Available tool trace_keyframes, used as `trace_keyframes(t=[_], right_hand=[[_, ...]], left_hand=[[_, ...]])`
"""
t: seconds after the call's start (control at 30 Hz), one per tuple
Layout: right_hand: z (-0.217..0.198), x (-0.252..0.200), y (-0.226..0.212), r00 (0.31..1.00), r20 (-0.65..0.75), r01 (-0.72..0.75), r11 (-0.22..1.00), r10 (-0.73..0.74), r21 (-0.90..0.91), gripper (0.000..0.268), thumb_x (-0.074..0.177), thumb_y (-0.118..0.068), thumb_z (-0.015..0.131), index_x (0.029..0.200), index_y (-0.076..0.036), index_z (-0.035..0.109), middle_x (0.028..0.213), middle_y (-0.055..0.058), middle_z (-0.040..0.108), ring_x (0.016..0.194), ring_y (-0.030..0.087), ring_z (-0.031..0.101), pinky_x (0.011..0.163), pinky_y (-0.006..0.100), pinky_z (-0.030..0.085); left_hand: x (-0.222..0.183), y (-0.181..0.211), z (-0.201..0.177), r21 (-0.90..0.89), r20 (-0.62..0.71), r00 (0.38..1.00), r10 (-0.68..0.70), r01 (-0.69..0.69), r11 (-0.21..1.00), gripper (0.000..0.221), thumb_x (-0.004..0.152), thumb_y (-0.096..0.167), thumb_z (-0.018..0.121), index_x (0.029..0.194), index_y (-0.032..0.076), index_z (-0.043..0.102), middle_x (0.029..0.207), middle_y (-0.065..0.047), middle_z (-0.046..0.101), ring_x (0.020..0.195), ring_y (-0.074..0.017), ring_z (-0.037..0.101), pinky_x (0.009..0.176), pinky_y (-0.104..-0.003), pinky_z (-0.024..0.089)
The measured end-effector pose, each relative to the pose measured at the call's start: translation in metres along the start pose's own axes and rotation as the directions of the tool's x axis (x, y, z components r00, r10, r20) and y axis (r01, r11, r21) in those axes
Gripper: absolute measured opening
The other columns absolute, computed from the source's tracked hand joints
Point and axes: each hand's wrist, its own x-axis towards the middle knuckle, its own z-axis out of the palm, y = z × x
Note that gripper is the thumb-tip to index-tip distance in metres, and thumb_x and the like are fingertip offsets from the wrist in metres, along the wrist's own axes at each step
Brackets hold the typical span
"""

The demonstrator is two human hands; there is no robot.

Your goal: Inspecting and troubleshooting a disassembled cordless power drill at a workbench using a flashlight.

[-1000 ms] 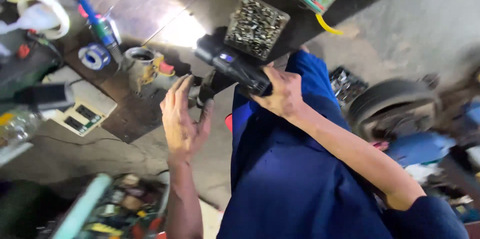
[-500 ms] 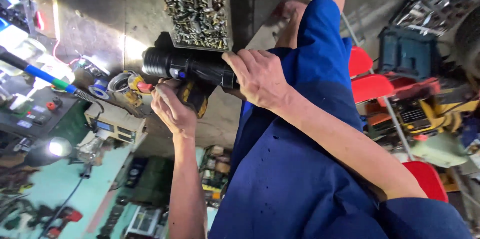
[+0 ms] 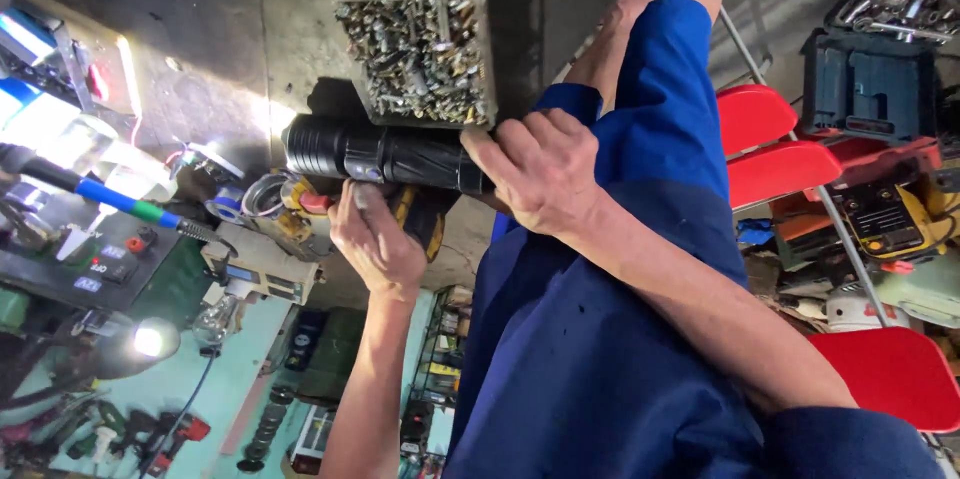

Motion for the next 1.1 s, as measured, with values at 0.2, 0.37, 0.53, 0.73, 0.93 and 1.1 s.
trace_keyframes(t=[0.2,0.37,0.53,0.73,0.93,1.1], right_hand=[[0.008,-0.007,-0.005,1.000,0.023,-0.005,0.998,0.006,-0.057,0.032,0.074,-0.017,0.074,0.106,-0.014,0.071,0.067,0.001,0.038,0.049,0.019,0.045,0.052,0.031,0.045],[-0.029,0.006,-0.013,0.987,0.150,-0.088,0.979,0.061,0.182,0.053,0.079,-0.024,0.088,0.123,-0.005,0.067,0.073,0.007,0.052,0.058,0.024,0.061,0.059,0.034,0.054],[-0.064,-0.012,-0.048,0.926,0.282,-0.322,0.917,0.252,0.236,0.031,0.088,-0.030,0.085,0.103,-0.006,0.072,0.072,0.006,0.064,0.063,0.021,0.069,0.061,0.028,0.056],[-0.036,-0.012,-0.087,0.486,0.736,-0.839,0.486,0.471,0.244,0.063,0.071,-0.027,0.093,0.122,-0.003,0.064,0.098,0.018,0.077,0.094,0.033,0.077,0.077,0.046,0.060],[-0.009,-0.028,-0.110,0.425,0.830,-0.869,0.420,0.362,0.262,0.082,0.071,-0.025,0.094,0.141,-0.005,0.056,0.124,0.021,0.071,0.125,0.038,0.064,0.105,0.052,0.051],[0.000,-0.046,-0.110,0.199,0.903,-0.896,0.444,0.381,0.009,0.090,0.056,-0.030,0.101,0.137,-0.013,0.065,0.122,0.010,0.075,0.120,0.026,0.069,0.102,0.039,0.055]], left_hand=[[-0.003,0.005,0.002,-0.087,-0.062,0.989,-0.137,0.132,0.987,0.039,0.110,0.012,0.033,0.080,0.007,0.056,0.074,-0.008,0.054,0.076,-0.0370,0.060,0.099,-0.038,0.037],[-0.003,0.035,-0.014,-0.068,-0.297,0.951,-0.085,0.068,0.995,0.046,0.110,0.016,0.027,0.093,-0.001,0.066,0.088,-0.013,0.065,0.086,-0.0316,0.065,0.096,-0.034,0.043],[-0.069,0.053,-0.007,-0.545,-0.479,0.522,-0.706,0.454,0.705,0.021,0.108,0.024,0.059,0.114,0.004,0.060,0.108,-0.007,0.058,0.099,-0.0149,0.052,0.096,-0.030,0.041],[-0.048,0.036,0.007,-0.920,0.109,0.324,-0.940,0.390,0.028,0.027,0.094,0.015,0.077,0.113,-0.001,0.066,0.099,-0.009,0.070,0.091,-0.0156,0.064,0.086,-0.034,0.054],[-0.110,0.013,0.005,-0.921,0.260,0.510,-0.820,0.387,-0.051,0.024,0.090,0.008,0.074,0.111,0.002,0.066,0.097,-0.009,0.069,0.091,-0.0160,0.063,0.083,-0.038,0.058],[-0.134,0.011,0.028,-0.951,0.257,0.544,-0.799,0.289,-0.108,0.031,0.096,0.010,0.070,0.126,0.004,0.062,0.104,-0.006,0.068,0.098,-0.0118,0.059,0.091,-0.037,0.057]])
